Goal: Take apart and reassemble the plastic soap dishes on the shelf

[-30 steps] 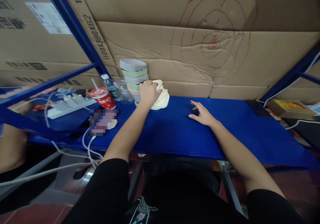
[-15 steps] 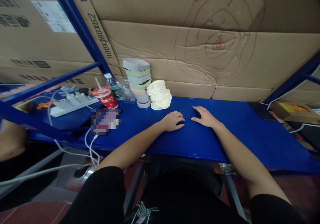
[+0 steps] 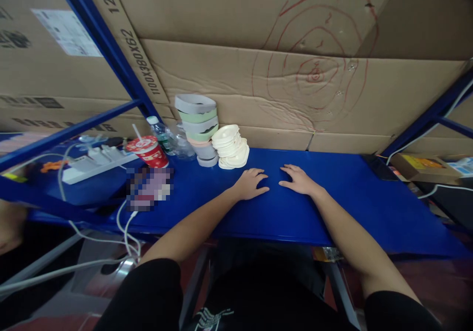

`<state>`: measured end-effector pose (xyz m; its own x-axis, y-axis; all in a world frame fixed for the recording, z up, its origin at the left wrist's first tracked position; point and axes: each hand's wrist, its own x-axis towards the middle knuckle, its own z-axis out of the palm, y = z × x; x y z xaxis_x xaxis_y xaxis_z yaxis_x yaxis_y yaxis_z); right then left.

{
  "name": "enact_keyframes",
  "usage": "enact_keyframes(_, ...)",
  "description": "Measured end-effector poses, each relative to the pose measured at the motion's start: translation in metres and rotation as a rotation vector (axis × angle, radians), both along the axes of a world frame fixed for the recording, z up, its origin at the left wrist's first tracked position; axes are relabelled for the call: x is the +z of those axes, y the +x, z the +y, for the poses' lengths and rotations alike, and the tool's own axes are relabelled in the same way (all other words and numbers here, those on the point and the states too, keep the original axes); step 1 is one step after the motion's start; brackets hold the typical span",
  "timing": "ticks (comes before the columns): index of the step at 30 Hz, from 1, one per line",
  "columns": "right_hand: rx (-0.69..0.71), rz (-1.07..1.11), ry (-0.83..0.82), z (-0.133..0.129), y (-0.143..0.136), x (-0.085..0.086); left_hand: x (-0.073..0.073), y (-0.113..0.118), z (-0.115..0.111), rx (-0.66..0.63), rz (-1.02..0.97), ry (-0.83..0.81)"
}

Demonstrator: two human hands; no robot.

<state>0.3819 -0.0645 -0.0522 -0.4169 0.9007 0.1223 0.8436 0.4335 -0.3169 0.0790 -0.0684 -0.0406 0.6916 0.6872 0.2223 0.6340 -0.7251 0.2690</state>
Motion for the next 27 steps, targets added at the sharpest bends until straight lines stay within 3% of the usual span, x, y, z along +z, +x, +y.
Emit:
enact_keyframes(7,-0.006,-0.002,-0.016,-0.003,-0.002,0.004,0.006,0.001,-0.003,0.018,0.002,-0.038)
enact_keyframes(27,0.015,-0.020,0.028,-0.013,0.000,0.002,0.000,-0.001,-0.003,-0.017,-0.011,-0.047)
